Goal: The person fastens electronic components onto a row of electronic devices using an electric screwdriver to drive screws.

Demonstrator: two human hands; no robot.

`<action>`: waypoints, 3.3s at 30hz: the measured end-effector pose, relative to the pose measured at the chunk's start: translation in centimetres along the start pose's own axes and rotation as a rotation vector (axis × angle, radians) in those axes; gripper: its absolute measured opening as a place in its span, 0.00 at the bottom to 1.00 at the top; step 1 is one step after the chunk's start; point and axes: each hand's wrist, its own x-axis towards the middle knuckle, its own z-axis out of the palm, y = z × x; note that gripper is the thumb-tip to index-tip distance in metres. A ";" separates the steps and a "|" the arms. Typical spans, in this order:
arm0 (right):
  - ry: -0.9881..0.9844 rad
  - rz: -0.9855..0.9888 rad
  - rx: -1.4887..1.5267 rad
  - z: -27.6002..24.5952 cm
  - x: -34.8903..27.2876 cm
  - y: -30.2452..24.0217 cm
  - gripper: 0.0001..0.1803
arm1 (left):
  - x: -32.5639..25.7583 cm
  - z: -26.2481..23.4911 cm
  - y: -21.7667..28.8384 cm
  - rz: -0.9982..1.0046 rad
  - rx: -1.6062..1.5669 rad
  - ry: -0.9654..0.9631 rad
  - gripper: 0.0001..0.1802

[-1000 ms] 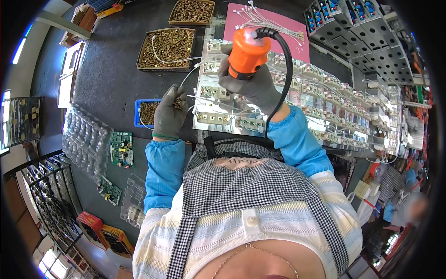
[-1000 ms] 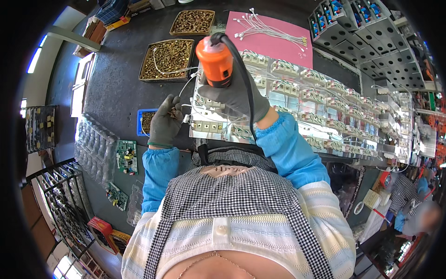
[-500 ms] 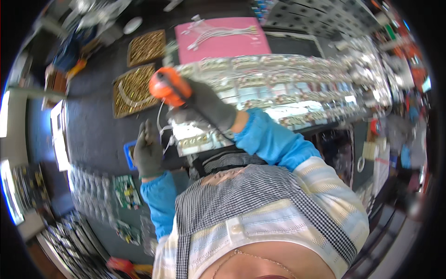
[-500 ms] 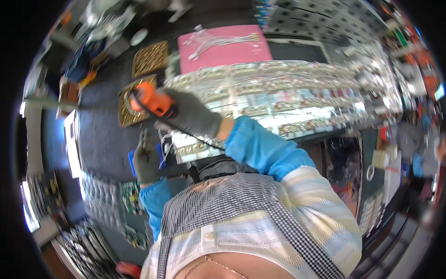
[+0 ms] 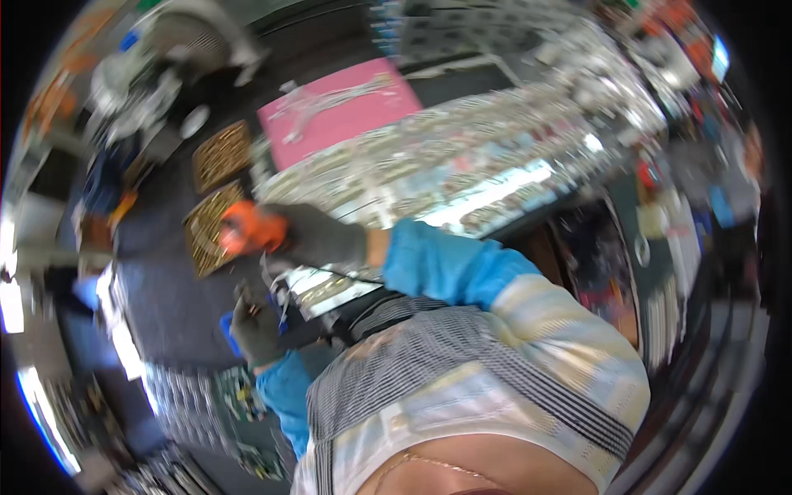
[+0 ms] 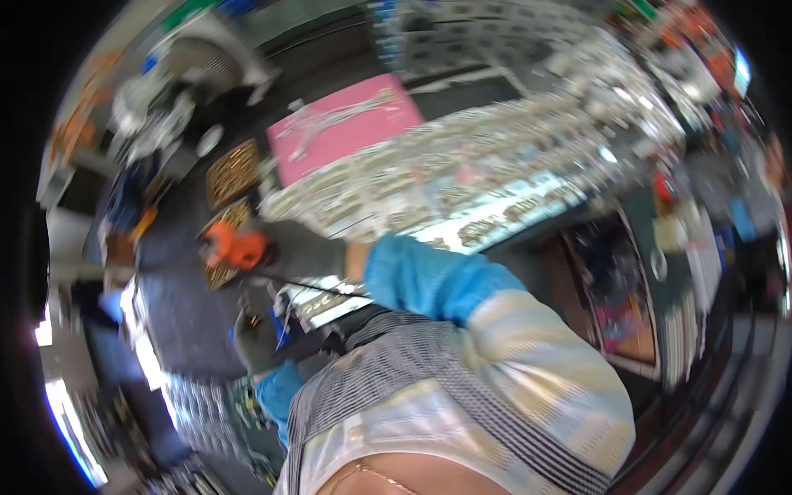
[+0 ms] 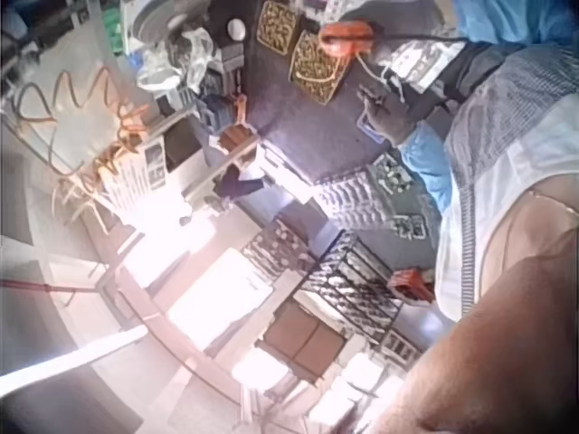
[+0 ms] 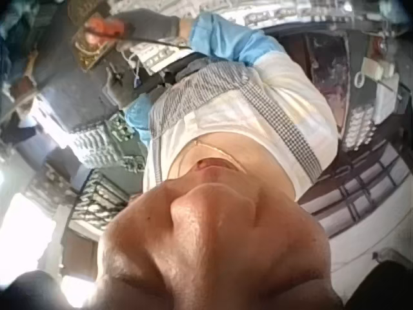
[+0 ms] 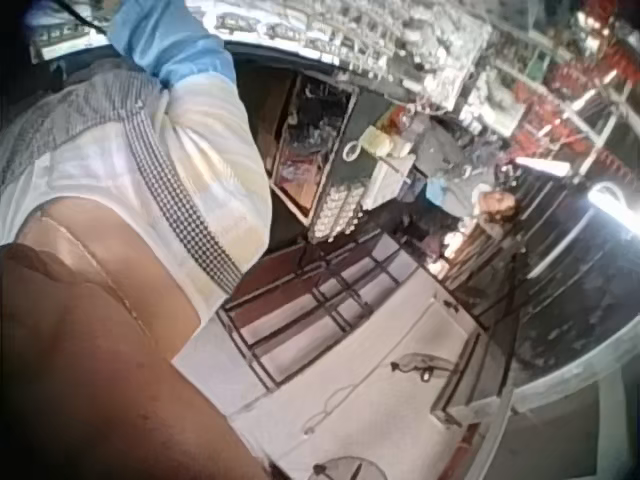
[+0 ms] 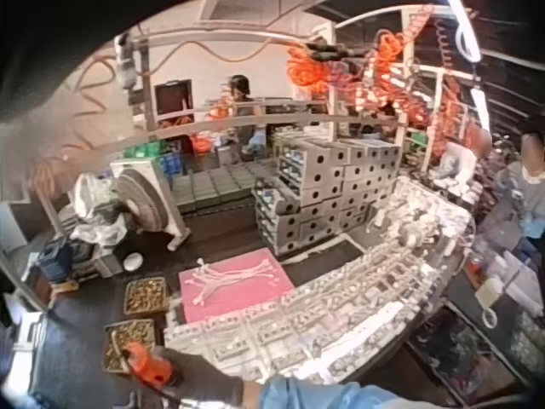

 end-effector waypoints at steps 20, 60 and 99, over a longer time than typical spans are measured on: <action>-0.062 -0.133 0.489 -2.2 -0.2 -6.9 0.40 | 3.2 1.3 6.0 -0.072 -0.347 0.123 0.10; 1.721 -0.266 -0.116 -18.1 -26.5 -19.6 0.24 | 40.9 22.8 -3.7 0.272 0.950 -0.067 0.23; 1.264 -1.073 0.007 -17.1 -40.3 -30.3 0.45 | 42.5 22.2 7.5 -0.176 -0.880 -0.033 0.13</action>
